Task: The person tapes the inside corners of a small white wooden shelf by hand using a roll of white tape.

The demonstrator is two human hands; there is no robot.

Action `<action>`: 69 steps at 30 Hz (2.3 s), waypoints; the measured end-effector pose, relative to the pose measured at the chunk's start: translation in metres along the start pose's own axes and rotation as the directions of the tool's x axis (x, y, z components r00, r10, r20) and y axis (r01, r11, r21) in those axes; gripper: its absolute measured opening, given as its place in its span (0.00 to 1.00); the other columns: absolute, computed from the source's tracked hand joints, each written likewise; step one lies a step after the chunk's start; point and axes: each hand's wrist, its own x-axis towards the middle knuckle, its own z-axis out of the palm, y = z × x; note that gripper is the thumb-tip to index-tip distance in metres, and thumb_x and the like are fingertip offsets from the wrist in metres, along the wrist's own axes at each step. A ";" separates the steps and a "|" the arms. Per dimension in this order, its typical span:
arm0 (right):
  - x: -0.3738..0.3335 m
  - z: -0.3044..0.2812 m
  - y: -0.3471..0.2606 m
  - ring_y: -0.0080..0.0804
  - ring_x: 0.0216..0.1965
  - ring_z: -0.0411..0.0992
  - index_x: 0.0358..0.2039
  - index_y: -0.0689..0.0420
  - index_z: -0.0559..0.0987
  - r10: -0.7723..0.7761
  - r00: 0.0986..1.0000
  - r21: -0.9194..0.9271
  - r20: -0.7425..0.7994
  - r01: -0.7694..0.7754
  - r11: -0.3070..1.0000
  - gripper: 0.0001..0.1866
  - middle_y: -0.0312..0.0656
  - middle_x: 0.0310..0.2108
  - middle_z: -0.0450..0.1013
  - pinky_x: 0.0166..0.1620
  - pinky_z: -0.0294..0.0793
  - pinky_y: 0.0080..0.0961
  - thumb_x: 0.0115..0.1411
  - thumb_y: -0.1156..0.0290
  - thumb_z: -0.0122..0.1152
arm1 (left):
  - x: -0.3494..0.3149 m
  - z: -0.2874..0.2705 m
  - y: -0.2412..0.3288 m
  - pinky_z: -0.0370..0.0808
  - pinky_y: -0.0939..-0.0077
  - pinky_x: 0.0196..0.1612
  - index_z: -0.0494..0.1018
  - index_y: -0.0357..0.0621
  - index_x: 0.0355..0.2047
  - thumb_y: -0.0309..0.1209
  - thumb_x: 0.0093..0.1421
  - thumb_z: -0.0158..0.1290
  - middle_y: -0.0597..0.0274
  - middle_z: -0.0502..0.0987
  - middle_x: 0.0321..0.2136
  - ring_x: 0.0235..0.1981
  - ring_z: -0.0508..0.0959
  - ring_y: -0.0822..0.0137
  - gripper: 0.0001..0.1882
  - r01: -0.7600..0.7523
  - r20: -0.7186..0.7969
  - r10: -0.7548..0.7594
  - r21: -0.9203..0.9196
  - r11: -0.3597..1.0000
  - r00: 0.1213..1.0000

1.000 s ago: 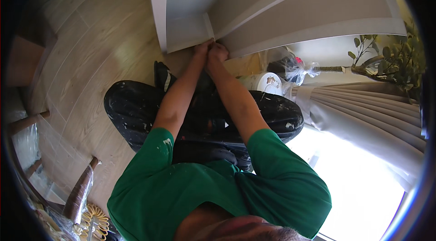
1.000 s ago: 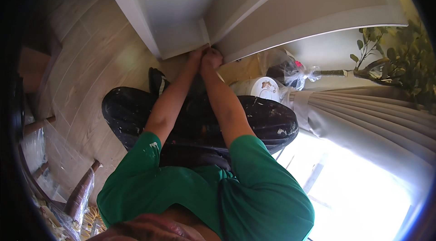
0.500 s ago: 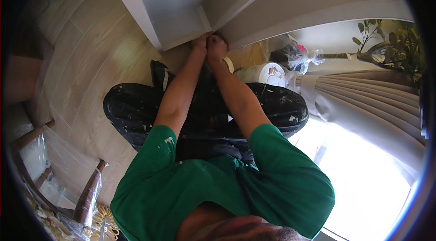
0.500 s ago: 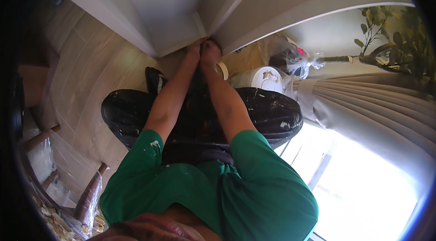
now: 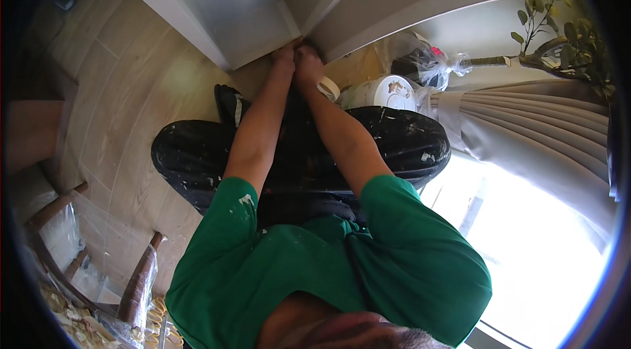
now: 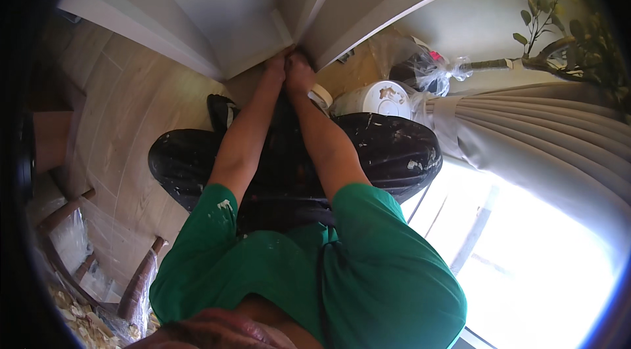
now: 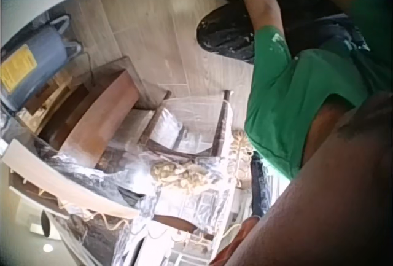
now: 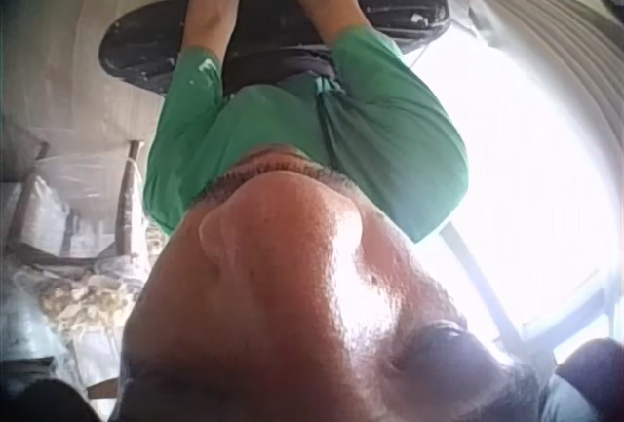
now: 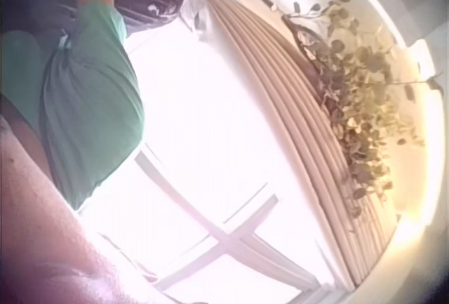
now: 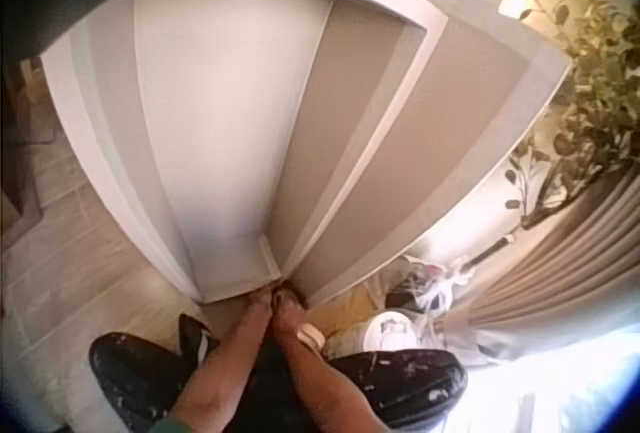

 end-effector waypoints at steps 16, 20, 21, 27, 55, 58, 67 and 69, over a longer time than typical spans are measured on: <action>-0.027 -0.079 -0.088 0.50 0.44 0.77 0.43 0.63 0.82 0.104 0.973 0.658 -0.205 0.058 0.751 0.10 0.53 0.40 0.80 0.49 0.75 0.39 0.63 0.74 0.59 | -0.030 -0.093 0.059 0.75 0.66 0.48 0.77 0.38 0.49 0.33 0.58 0.62 0.51 0.81 0.41 0.43 0.81 0.58 0.20 -0.456 0.222 0.406 0.571 0.682 0.886; -0.023 -0.104 -0.084 0.50 0.46 0.74 0.44 0.62 0.83 0.043 0.975 0.679 -0.218 0.120 0.724 0.11 0.50 0.42 0.80 0.51 0.73 0.40 0.62 0.76 0.59 | -0.133 -0.053 0.070 0.74 0.67 0.48 0.73 0.38 0.52 0.34 0.64 0.54 0.51 0.80 0.39 0.43 0.80 0.60 0.19 -0.609 0.266 0.596 0.617 0.499 0.758; -0.024 -0.105 -0.092 0.49 0.46 0.74 0.44 0.61 0.83 -0.009 0.972 0.685 -0.233 0.170 0.708 0.11 0.50 0.42 0.80 0.52 0.73 0.40 0.62 0.77 0.59 | -0.147 -0.053 0.078 0.74 0.67 0.48 0.73 0.37 0.52 0.33 0.64 0.53 0.52 0.80 0.38 0.42 0.80 0.61 0.18 -0.622 0.249 0.623 0.602 0.500 0.742; -0.025 -0.135 -0.133 0.49 0.46 0.73 0.46 0.59 0.83 -0.223 0.945 0.764 -0.239 0.325 0.557 0.13 0.49 0.41 0.80 0.53 0.72 0.40 0.62 0.78 0.57 | -0.214 -0.046 0.106 0.76 0.71 0.43 0.65 0.35 0.60 0.29 0.62 0.59 0.56 0.78 0.38 0.39 0.79 0.66 0.28 -0.751 0.337 0.708 0.516 0.413 0.621; 0.011 -0.134 -0.120 0.18 0.35 0.70 0.57 0.60 0.70 -0.202 0.979 0.989 0.017 0.012 0.144 0.23 0.33 0.34 0.74 0.41 0.71 0.18 0.62 0.81 0.64 | -0.298 -0.045 0.098 0.72 0.74 0.35 0.68 0.39 0.56 0.29 0.69 0.52 0.63 0.72 0.28 0.30 0.73 0.72 0.17 -0.718 0.221 0.742 0.526 0.456 0.633; 0.011 -0.137 -0.121 0.17 0.30 0.71 0.62 0.62 0.70 -0.189 0.980 0.995 0.071 -0.057 0.076 0.30 0.33 0.30 0.76 0.38 0.71 0.17 0.59 0.80 0.67 | -0.305 -0.052 0.098 0.69 0.79 0.30 0.68 0.39 0.56 0.28 0.69 0.52 0.66 0.70 0.28 0.26 0.69 0.76 0.16 -0.690 0.196 0.712 0.511 0.513 0.674; 0.011 -0.102 -0.123 0.24 0.31 0.75 0.36 0.62 0.82 -0.309 0.949 0.914 0.067 0.066 0.401 0.05 0.40 0.30 0.80 0.39 0.74 0.23 0.60 0.75 0.65 | -0.307 -0.063 0.086 0.75 0.74 0.32 0.60 0.33 0.60 0.31 0.68 0.50 0.56 0.76 0.34 0.28 0.77 0.69 0.23 -0.514 0.108 0.511 0.349 0.784 0.853; 0.007 -0.087 -0.123 0.25 0.32 0.75 0.37 0.60 0.82 -0.338 0.941 0.893 0.001 0.151 0.424 0.05 0.39 0.31 0.79 0.39 0.74 0.24 0.60 0.75 0.66 | -0.301 -0.070 0.082 0.76 0.73 0.33 0.60 0.32 0.59 0.29 0.67 0.49 0.54 0.76 0.35 0.29 0.78 0.68 0.23 -0.504 0.078 0.507 0.313 0.805 0.858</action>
